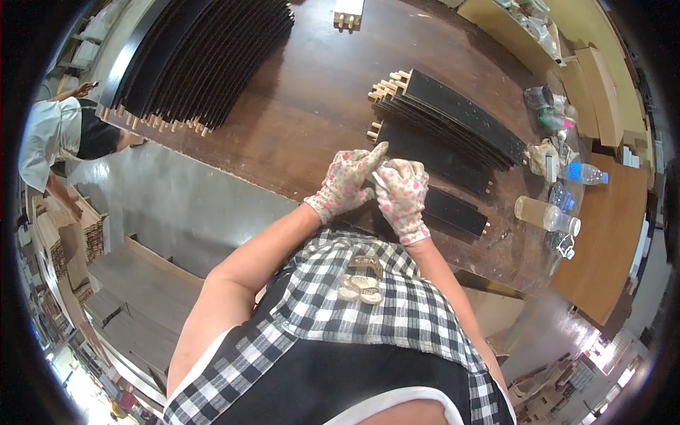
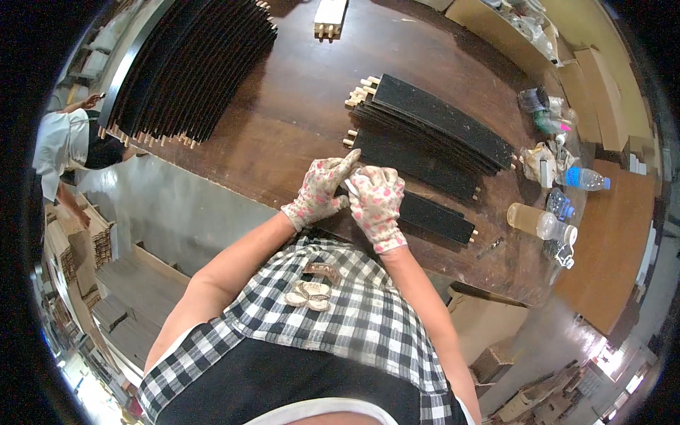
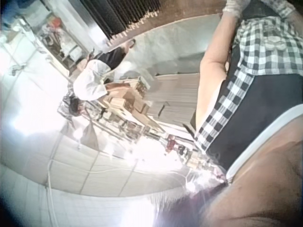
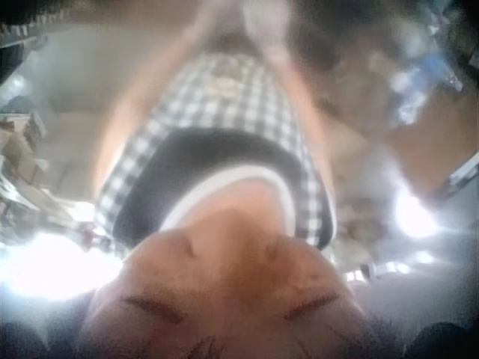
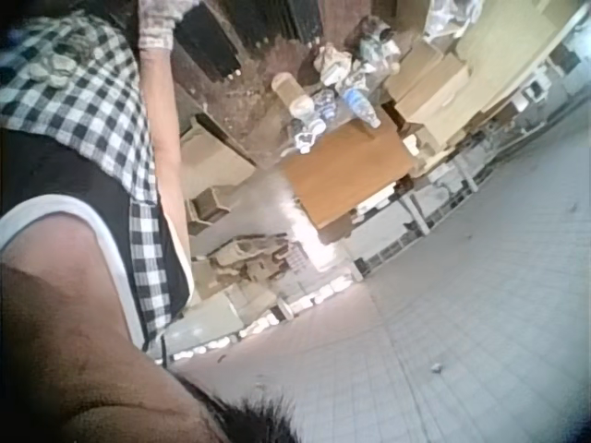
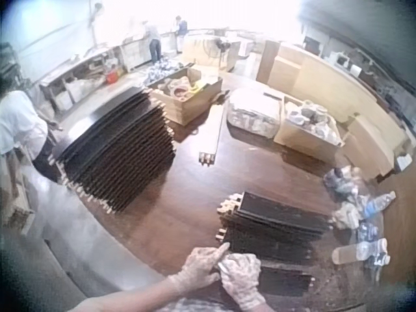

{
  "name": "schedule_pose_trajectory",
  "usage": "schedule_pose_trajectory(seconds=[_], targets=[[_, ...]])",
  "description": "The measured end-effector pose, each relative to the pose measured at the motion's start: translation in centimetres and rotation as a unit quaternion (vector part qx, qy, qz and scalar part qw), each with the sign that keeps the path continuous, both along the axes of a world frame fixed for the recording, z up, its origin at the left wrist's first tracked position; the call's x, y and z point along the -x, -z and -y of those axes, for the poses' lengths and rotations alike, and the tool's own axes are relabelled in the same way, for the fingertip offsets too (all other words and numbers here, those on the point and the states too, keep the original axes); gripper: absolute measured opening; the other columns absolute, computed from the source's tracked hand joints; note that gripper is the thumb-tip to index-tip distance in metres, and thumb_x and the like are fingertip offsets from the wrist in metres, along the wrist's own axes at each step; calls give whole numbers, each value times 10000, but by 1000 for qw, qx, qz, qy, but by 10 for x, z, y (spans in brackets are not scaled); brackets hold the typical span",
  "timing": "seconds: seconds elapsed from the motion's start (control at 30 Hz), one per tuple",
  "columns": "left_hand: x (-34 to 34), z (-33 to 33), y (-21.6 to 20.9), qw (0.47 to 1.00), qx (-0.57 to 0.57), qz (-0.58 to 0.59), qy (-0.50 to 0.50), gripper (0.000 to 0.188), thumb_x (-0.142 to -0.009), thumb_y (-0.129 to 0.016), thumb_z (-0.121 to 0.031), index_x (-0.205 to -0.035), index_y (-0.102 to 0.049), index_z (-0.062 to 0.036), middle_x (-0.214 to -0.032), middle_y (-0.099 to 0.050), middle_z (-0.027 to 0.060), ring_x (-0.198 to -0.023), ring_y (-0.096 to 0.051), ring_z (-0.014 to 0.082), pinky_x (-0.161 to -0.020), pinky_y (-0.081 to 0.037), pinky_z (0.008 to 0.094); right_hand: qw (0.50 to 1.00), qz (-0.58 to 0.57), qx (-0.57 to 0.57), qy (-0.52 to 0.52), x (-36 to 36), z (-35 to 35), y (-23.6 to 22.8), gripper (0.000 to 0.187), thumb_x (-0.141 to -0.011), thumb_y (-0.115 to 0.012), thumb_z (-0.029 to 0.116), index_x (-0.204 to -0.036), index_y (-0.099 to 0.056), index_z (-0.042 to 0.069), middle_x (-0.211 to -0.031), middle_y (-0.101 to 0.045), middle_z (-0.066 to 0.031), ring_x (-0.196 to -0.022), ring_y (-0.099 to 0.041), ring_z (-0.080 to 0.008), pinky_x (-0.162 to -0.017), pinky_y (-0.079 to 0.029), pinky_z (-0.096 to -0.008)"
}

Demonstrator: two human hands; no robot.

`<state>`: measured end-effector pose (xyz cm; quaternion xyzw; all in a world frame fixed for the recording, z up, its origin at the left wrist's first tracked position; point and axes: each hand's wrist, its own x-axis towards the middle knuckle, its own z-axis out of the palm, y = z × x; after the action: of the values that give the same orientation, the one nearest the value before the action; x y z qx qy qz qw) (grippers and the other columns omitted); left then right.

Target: The person wipes individual black wooden planks using a white cloth, cleaning both sides and the edges before stacking them.

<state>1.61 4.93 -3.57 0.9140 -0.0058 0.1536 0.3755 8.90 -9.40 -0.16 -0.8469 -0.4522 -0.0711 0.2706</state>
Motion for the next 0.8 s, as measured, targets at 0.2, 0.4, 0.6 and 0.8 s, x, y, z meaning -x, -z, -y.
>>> schedule_pose_trajectory(seconds=[0.2,0.4,0.6,0.8], targets=[[1,-7,2,999,48,-11,6,951,-616,-827,-182,-1436,-364,-48,-1112,-633,82,-1014,-584,284,-886,-423,412,995,55,-14,86,-5,37,15,101,-719,-753,151,-792,-683,144,-862,-638,-37,-809,-588,-248,-704,-467,-390],[4,-6,3,1000,22,-6,-6,912,-640,-811,-215,-1424,-377,-46,-1067,-613,87,-1001,-572,280,-890,-409,412,998,30,10,54,0,17,14,143,-725,-736,166,-851,-667,161,-935,-626,-34,-888,-575,-256,-829,-420,-420],[0,-3,2,1000,11,-18,1,880,-668,-789,-270,-1419,-398,-31,-1121,-629,73,-1044,-561,267,-921,-398,393,999,36,6,24,9,17,8,137,-743,-712,189,-871,-664,186,-958,-630,-13,-931,-577,-249,-825,-421,-434],[2,-6,-3,999,23,-46,8,876,-639,-729,-70,-1438,-371,-40,-1141,-631,82,-1080,-562,275,-952,-388,395,976,107,43,184,0,98,25,81,-824,-665,209,-816,-654,129,-866,-624,-63,-836,-567,-239,-735,-444,-412]])
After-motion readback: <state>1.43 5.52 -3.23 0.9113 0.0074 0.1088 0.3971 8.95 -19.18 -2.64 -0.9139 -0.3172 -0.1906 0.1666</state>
